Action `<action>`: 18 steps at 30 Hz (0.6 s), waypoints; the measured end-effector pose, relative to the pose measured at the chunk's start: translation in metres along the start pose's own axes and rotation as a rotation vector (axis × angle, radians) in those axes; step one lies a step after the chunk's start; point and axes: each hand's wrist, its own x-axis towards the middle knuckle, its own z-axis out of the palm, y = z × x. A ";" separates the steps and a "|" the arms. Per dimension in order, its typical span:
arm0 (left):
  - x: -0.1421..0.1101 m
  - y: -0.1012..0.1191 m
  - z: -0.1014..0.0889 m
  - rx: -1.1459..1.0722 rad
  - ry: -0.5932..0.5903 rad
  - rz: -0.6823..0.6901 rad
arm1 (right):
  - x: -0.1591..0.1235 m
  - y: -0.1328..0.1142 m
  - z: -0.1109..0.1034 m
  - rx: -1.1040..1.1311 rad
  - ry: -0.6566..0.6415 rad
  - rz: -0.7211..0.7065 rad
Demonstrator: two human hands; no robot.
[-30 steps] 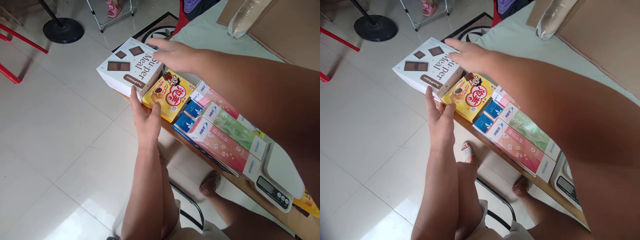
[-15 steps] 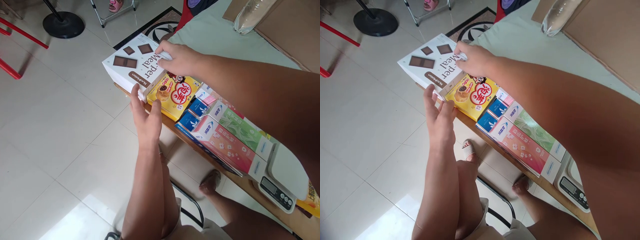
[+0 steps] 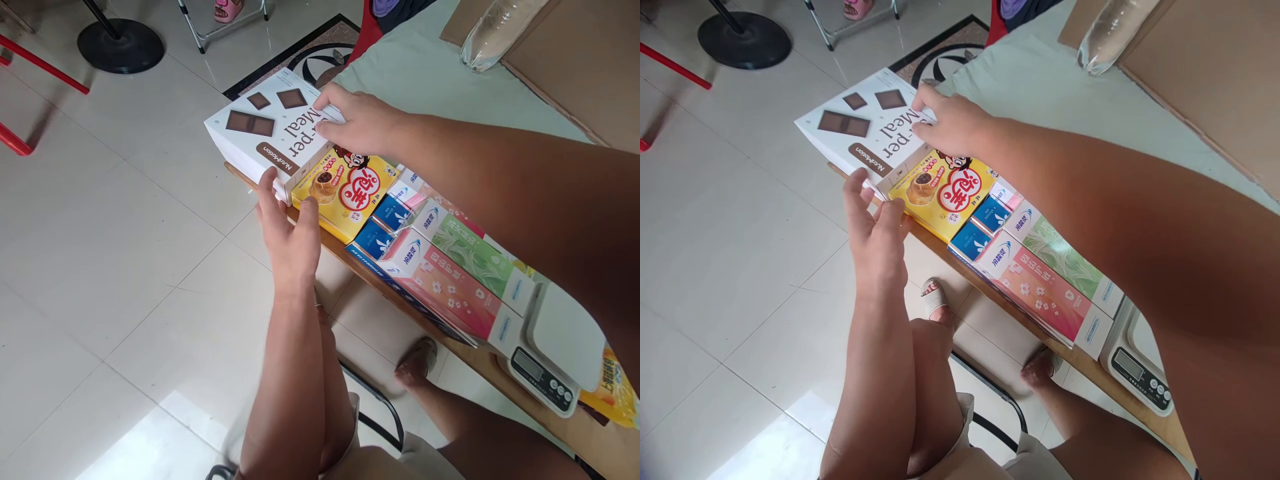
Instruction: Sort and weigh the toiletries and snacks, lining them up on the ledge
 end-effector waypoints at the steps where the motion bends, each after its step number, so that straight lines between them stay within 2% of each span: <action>1: 0.000 -0.001 0.000 0.007 -0.003 0.010 | 0.000 0.000 0.000 0.005 -0.002 0.002; 6: -0.002 -0.003 0.000 0.078 -0.034 0.078 | -0.001 -0.001 -0.001 0.019 -0.009 0.025; 14: -0.003 0.003 0.001 0.013 -0.023 -0.027 | -0.004 -0.001 -0.002 0.041 0.010 0.009; 18: -0.001 0.011 0.003 0.005 0.028 -0.151 | 0.002 -0.003 -0.006 0.075 0.028 0.027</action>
